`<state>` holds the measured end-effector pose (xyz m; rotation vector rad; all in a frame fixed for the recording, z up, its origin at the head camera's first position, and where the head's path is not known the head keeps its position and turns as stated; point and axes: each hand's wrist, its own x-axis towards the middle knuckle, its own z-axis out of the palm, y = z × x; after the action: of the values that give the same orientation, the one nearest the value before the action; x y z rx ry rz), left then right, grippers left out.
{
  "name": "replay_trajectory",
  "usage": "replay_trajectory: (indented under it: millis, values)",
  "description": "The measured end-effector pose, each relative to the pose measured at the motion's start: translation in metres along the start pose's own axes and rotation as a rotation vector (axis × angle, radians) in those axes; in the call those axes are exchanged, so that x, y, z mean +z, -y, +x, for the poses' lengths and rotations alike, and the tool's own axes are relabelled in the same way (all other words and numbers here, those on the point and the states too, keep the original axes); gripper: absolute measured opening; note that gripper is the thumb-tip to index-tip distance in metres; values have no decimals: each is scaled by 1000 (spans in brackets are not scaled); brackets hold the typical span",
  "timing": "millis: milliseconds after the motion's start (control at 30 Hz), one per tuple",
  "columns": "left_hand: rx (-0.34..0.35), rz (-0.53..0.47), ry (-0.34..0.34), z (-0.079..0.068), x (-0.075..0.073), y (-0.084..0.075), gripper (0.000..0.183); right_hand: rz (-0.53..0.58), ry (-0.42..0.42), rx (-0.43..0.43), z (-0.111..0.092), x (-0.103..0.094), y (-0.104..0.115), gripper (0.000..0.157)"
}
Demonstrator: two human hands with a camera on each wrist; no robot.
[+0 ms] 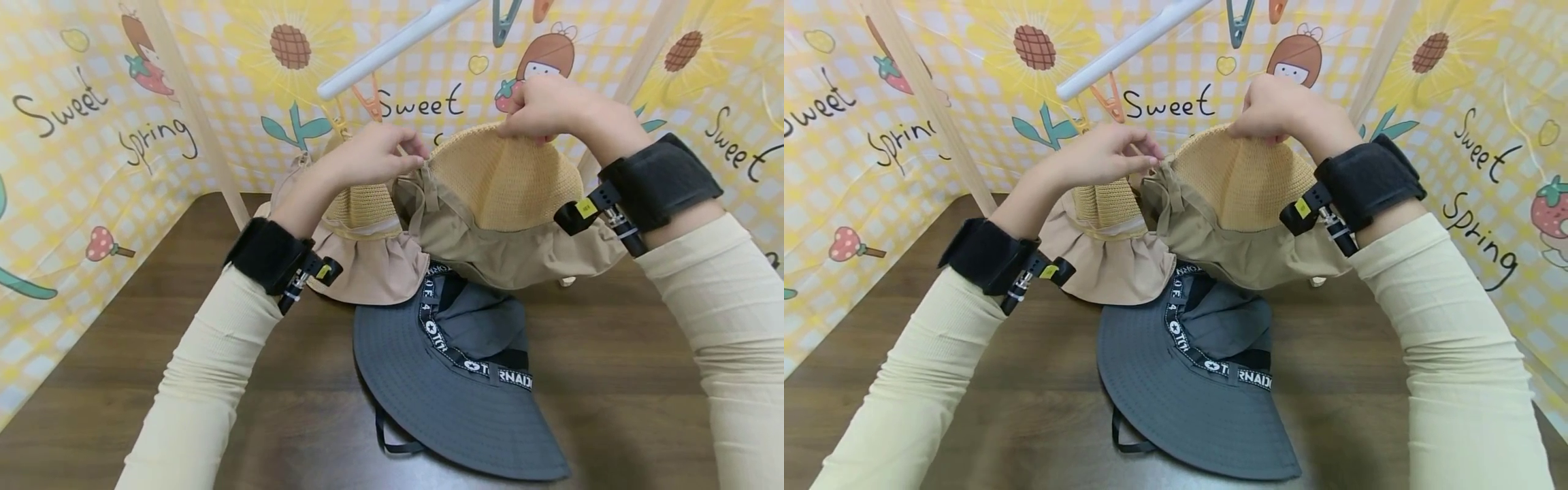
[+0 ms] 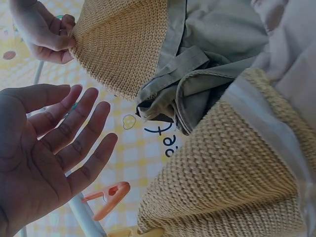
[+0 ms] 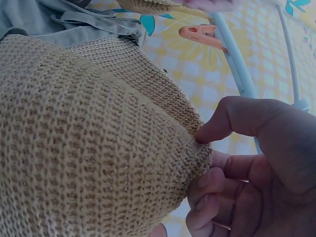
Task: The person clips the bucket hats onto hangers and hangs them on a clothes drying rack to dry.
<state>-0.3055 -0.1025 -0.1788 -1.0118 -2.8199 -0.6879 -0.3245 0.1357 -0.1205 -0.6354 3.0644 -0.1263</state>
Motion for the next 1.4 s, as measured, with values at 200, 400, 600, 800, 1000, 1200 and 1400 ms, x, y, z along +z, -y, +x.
replay_trajectory:
  millis: [200, 400, 600, 800, 1000, 1200, 1400]
  values:
    - [-36, -20, -22, 21, -9, -8, 22, 4, -33, 11, 3, -1, -7, 33]
    - [-91, -15, -13, 45, -17, -16, 24, -2, -51, 46, 7, -5, -11, 36]
    - [-99, -25, -11, 65, -19, -20, 26, -15, -55, 77, 10, -11, -17, 38]
    - [-116, -22, -21, 73, -20, -20, 28, -21, -62, 57, 14, -12, -19, 38]
    - [-127, -32, -45, 79, -20, -19, 27, -12, -91, 48, 17, -13, -17, 40]
    - [-136, 8, -63, 87, -21, -16, 30, -16, -133, 38, 21, -16, -11, 42]
    - [-157, 53, -85, 95, -19, -13, 33, -27, -157, 49, 24, -16, -8, 38]
